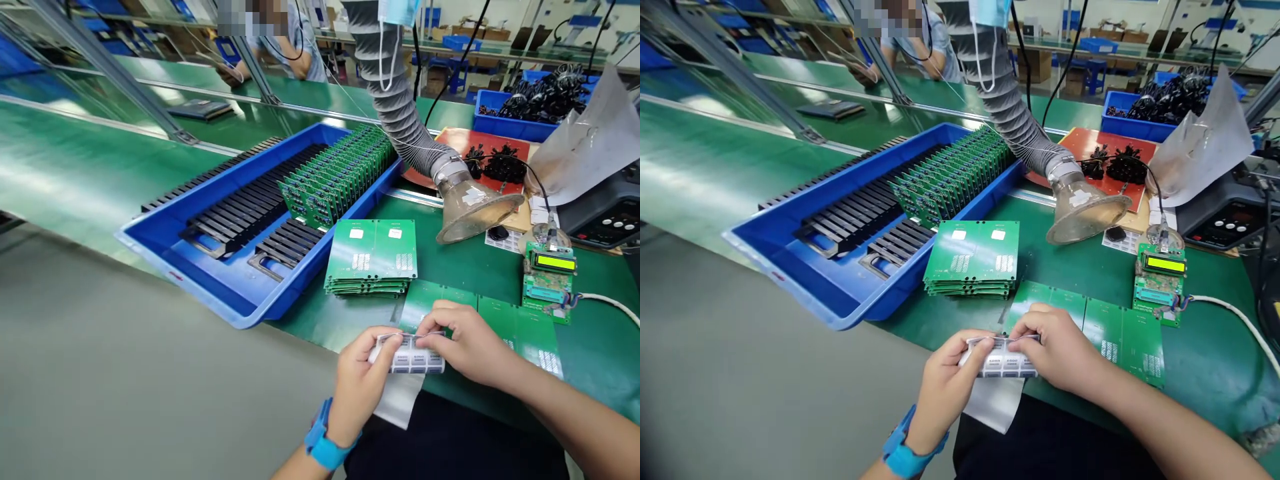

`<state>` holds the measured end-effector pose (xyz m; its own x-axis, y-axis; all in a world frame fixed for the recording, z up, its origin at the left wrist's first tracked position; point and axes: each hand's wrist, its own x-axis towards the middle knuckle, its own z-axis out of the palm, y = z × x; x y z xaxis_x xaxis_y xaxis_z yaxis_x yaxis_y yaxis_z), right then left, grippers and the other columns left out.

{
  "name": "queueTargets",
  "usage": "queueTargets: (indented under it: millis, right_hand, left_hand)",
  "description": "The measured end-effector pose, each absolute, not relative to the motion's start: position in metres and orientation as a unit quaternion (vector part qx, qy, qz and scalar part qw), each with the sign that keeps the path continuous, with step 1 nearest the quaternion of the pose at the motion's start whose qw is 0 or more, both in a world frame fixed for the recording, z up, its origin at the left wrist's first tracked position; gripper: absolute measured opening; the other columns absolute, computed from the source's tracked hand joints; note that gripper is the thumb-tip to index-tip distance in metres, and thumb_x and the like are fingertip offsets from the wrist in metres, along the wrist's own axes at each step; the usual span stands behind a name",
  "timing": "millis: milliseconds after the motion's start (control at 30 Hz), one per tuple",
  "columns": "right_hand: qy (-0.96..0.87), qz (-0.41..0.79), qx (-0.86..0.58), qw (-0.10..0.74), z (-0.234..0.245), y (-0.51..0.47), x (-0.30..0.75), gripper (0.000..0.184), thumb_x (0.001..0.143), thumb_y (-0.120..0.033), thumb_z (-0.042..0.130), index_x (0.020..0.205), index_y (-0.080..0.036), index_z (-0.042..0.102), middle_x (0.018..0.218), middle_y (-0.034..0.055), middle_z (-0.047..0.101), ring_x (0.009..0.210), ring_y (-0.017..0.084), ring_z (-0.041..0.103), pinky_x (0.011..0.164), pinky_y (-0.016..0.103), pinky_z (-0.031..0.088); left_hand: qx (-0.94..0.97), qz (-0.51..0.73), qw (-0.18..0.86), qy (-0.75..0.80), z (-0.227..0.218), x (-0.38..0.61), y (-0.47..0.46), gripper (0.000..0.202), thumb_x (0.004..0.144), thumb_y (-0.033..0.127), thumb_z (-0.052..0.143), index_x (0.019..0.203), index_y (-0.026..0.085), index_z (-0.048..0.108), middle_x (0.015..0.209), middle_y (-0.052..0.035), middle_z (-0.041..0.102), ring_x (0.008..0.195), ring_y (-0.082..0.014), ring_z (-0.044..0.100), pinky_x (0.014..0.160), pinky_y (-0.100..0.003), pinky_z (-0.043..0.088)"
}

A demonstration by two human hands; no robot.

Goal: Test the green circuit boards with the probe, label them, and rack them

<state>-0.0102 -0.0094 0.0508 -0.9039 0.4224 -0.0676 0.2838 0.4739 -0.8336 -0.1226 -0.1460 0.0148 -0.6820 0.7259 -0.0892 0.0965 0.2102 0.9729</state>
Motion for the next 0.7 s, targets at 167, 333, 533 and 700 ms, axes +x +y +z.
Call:
queueTargets:
  millis: [167, 333, 533, 700]
  right_hand:
    - [-0.847, 0.492, -0.197, 0.037, 0.053, -0.005, -0.004, 0.014, 0.084, -0.019, 0.057, 0.089, -0.021, 0.07, 0.073, 0.0009, 0.065, 0.071, 0.015, 0.06, 0.068, 0.027, 0.046]
    - [-0.842, 0.494, -0.212, 0.033, 0.053, -0.002, 0.002, 0.018, 0.078, -0.023, 0.066, 0.096, -0.021, 0.065, 0.083, 0.0018, 0.065, 0.076, 0.016, 0.06, 0.07, 0.028, 0.048]
    - [-0.853, 0.475, -0.188, 0.102, 0.049, 0.002, 0.0, 0.015, 0.085, -0.021, 0.055, 0.073, -0.02, 0.064, 0.075, 0.0014, 0.061, 0.074, 0.015, 0.057, 0.069, 0.027, 0.044]
    - [-0.837, 0.412, -0.35, 0.081, 0.027, 0.034, -0.017, 0.017, 0.084, -0.027, 0.055, 0.073, -0.018, 0.065, 0.075, 0.0034, 0.064, 0.078, 0.02, 0.058, 0.071, 0.032, 0.041]
  left_hand:
    - [0.246, 0.545, 0.275, 0.753, 0.015, -0.118, -0.145, 0.02, 0.075, 0.036, 0.063, 0.065, 0.019, 0.067, 0.058, 0.0001, 0.064, 0.057, -0.0157, 0.057, 0.054, -0.023, 0.044]
    - [0.232, 0.546, 0.286, 0.753, 0.017, -0.118, -0.146, 0.021, 0.073, 0.038, 0.065, 0.065, 0.019, 0.068, 0.06, -0.0009, 0.066, 0.057, -0.016, 0.058, 0.054, -0.024, 0.045]
    - [0.201, 0.538, 0.319, 0.754, 0.014, -0.121, -0.146, 0.025, 0.074, 0.041, 0.066, 0.065, 0.018, 0.067, 0.058, -0.0011, 0.064, 0.056, -0.0161, 0.056, 0.053, -0.024, 0.044]
    - [0.194, 0.535, 0.368, 0.736, 0.005, -0.124, -0.149, 0.03, 0.077, 0.045, 0.062, 0.079, 0.016, 0.069, 0.069, -0.0043, 0.069, 0.063, -0.0184, 0.06, 0.056, -0.025, 0.045]
